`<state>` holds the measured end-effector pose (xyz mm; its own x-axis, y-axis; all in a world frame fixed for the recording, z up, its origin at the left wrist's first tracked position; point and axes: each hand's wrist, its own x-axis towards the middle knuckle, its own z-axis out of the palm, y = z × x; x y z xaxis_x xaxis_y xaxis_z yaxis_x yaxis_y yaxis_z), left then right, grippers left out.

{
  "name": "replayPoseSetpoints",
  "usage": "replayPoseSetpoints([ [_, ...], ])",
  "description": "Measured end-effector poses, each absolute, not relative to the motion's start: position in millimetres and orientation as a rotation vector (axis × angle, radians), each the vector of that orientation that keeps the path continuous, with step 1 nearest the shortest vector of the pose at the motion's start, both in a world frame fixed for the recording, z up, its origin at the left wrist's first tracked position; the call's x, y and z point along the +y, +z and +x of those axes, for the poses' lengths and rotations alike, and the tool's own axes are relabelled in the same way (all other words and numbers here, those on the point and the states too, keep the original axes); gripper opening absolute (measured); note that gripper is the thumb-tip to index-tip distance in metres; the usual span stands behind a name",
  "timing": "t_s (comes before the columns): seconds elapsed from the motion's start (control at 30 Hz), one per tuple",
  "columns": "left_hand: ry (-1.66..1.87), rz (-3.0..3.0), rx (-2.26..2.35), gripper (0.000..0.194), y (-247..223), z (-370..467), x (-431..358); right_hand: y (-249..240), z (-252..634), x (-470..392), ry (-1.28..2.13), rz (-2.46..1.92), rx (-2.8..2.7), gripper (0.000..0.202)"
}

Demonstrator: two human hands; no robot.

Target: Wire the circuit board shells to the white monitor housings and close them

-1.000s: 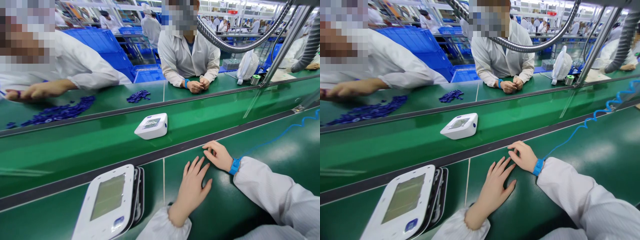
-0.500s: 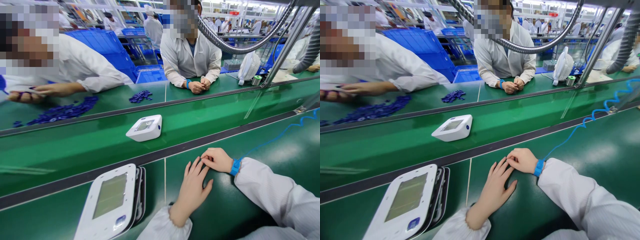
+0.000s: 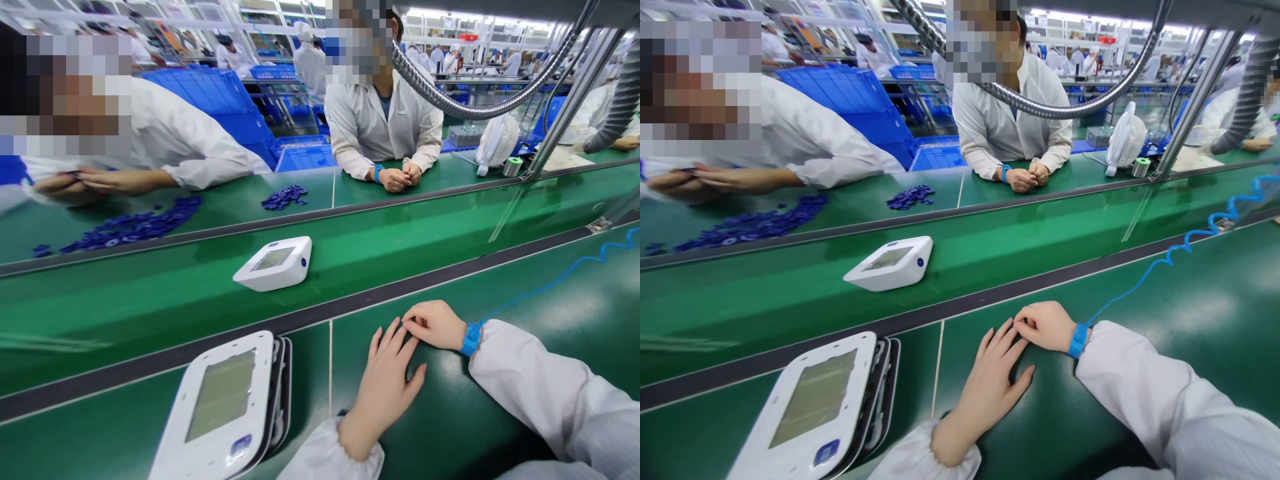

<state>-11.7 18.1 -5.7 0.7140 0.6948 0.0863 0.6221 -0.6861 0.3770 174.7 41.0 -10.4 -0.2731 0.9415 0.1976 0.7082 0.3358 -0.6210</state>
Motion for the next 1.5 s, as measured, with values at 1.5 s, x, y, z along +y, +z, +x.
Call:
replayPoseSetpoints([
  [1.5, 0.396, 2.622, 1.019, 0.050, -9.4, -12.9, 19.0, -12.1, 174.9, 41.4, 0.558, -1.385, -2.052, 0.012],
])
